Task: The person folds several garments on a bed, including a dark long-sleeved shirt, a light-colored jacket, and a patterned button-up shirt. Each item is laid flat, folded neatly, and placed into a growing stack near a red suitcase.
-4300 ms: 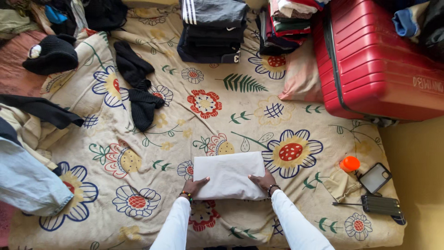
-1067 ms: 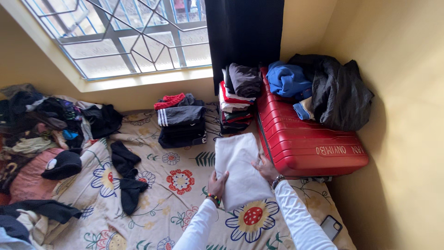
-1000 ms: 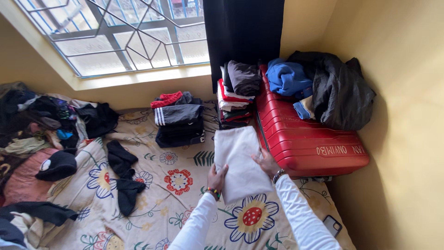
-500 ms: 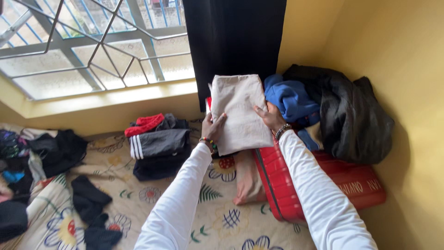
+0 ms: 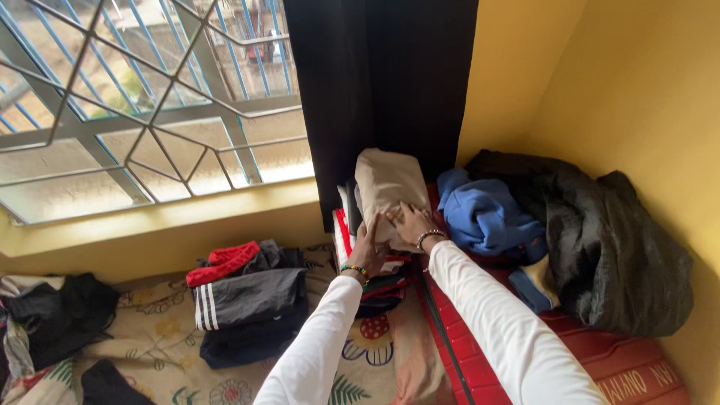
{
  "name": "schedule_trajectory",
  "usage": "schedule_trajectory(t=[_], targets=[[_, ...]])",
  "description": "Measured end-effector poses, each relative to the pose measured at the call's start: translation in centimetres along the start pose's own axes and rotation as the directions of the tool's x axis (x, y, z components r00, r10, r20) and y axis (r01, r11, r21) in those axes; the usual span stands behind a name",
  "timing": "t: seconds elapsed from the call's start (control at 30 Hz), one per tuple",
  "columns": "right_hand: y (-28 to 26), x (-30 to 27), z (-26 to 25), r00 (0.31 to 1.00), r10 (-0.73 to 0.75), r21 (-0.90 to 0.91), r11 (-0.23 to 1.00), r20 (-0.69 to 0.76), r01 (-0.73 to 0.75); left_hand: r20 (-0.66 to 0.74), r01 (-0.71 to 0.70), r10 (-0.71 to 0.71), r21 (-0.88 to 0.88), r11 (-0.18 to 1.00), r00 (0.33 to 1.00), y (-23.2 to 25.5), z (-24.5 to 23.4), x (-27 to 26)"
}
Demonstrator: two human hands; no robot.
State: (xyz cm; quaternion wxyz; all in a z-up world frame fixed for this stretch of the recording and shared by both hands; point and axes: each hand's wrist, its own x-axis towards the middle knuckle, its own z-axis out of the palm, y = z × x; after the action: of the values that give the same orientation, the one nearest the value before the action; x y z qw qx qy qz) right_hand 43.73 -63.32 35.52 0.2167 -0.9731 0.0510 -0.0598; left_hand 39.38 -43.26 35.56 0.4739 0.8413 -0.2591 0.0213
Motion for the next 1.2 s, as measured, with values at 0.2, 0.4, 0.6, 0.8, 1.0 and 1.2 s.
schedule_trajectory(t=[0.2,0.4,0.6,0.8,1.0,1.2], targets=[[-0.8,-3.0,-1.5,0.993,-0.086,0.037,0.995,-0.076,0.089,-0.005,0.012,-0.012,0.119,0.993,1.000,2.4,-1.1,-3.4],[-5.4,-11.3,-4.5,0.987,-0.092,0.131,0.985,-0.132,0.110,-0.036,0.063,-0.058,0.170,0.983,0.998,3.8,-3.9,-6.9],[-11.4,-23.0,-4.3,0.893,-0.333,0.345,0.835,-0.302,0.428,-0.070,0.122,-0.112,0.159,0.980,0.991,3.3,-7.0,-14.8],[-15.5,-36.5,-0.2,0.978,-0.143,0.505,0.862,0.150,0.049,-0.156,0.290,-0.279,0.050,0.956,0.948,2.3,-9.9,-30.0],[-21.0,-48.4,6.3,0.902,-0.306,0.541,0.835,0.305,0.101,-0.170,0.558,-0.540,0.081,0.826,0.824,4.0,-13.8,-49.3],[-29.4,-58.2,10.7,0.745,-0.559,0.599,0.754,0.365,0.272,-0.338,0.732,-0.673,0.074,0.678,0.658,7.1,-19.3,-66.5]])
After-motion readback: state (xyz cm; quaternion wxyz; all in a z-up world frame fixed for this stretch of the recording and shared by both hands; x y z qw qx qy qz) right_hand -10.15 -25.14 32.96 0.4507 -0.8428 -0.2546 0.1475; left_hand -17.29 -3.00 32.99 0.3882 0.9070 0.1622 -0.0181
